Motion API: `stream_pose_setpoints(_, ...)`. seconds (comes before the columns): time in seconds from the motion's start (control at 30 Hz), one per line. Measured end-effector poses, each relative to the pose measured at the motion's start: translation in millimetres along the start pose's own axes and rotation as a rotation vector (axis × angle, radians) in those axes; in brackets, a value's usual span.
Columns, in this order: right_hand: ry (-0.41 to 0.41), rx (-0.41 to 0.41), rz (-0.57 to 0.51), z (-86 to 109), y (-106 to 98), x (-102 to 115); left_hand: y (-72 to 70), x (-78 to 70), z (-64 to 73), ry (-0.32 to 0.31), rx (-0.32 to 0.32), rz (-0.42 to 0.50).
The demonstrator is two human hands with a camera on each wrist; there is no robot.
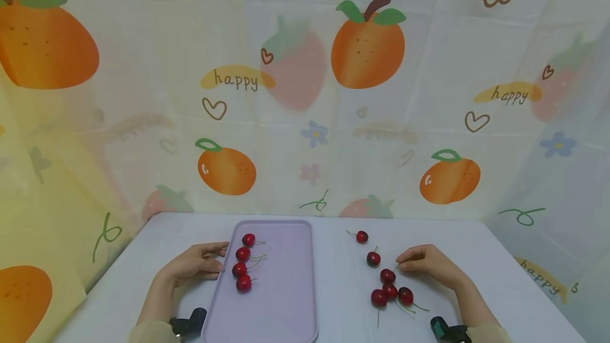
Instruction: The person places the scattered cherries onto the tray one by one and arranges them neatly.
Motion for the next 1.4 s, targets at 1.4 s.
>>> stream_pose_setpoints(1.4,-0.066,-0.123,-0.005,-3.2,-7,25,0.1,0.0,1.1,-0.021,-0.016,0.001)
Point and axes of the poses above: each hand's wrist, its own z-axis away from the middle knuckle, its own y-axis out of the palm, x = y × z, the point moved 6 cm from there along -z, towards the middle knuckle, and after that the axes turned 14 degrees about -y, right-handed, at the moved point
